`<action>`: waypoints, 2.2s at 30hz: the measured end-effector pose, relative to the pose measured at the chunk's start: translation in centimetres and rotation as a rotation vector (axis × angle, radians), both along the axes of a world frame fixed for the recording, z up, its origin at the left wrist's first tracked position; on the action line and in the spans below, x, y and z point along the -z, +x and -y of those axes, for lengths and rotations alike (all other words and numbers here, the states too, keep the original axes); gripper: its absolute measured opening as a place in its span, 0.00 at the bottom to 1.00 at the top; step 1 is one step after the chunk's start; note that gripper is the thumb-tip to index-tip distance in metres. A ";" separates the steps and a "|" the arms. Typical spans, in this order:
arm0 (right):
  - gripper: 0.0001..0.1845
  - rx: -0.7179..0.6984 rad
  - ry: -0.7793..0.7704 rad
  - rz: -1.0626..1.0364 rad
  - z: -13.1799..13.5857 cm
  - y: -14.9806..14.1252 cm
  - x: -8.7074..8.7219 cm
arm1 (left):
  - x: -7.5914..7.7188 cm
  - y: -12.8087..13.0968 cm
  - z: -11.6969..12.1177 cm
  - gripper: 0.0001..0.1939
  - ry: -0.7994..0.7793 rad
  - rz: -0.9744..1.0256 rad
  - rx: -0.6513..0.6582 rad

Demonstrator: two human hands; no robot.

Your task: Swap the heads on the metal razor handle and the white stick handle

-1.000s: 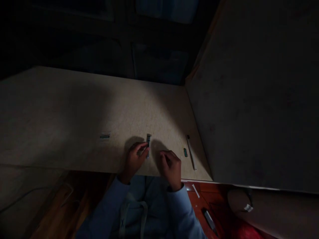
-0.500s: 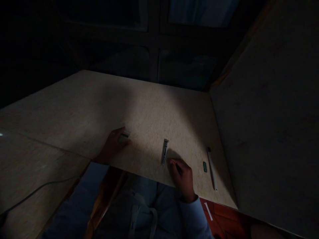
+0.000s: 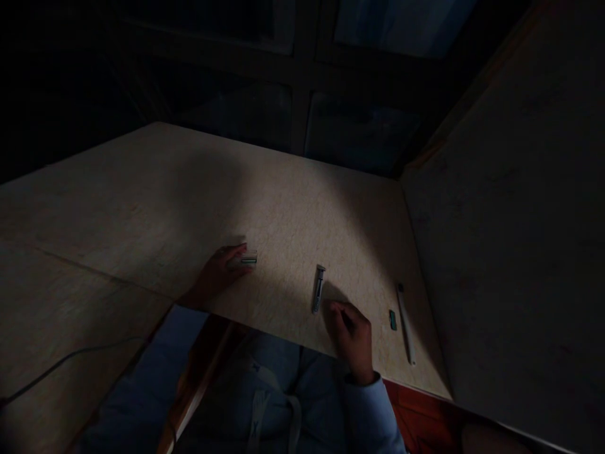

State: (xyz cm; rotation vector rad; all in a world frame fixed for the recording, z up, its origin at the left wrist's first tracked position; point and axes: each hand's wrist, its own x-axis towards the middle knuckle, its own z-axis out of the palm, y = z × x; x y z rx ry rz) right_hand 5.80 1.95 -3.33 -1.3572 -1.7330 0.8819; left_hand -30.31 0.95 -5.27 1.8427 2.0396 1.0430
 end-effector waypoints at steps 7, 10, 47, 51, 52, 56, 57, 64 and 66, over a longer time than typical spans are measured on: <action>0.14 -0.005 0.063 -0.100 0.3 -2.9 -2.7 | -0.9 4.1 0.7 0.29 0.118 0.015 -0.005; 0.13 -0.166 0.127 -0.044 -0.5 -5.6 -4.1 | -1.0 5.5 0.6 0.28 0.159 0.047 0.053; 0.14 0.000 -0.207 -0.545 -5.8 -2.4 -1.7 | 0.9 7.5 -0.9 0.26 0.061 -0.049 0.033; 0.15 0.046 -0.210 -0.644 -6.0 -1.6 -0.5 | 1.3 7.0 -1.2 0.29 0.054 -0.009 0.028; 0.16 0.036 -0.203 -0.644 -6.1 -1.5 -0.3 | 1.3 6.9 -1.2 0.29 0.060 -0.010 0.036; 0.19 -0.015 -0.209 -0.564 -6.3 -1.1 0.2 | 0.5 6.9 -1.1 0.28 0.135 -0.036 0.062; 0.19 -0.020 -0.214 -0.549 -6.2 -1.0 0.3 | 0.2 7.3 -1.0 0.27 0.175 -0.042 0.051; 0.22 -0.002 -0.273 -0.654 -6.3 -1.0 0.9 | -2.1 16.4 -0.7 0.12 0.264 0.030 -0.021; 0.24 -0.010 -0.289 -0.683 -6.4 -1.0 0.8 | -2.4 19.1 -1.4 0.17 0.140 0.017 -0.002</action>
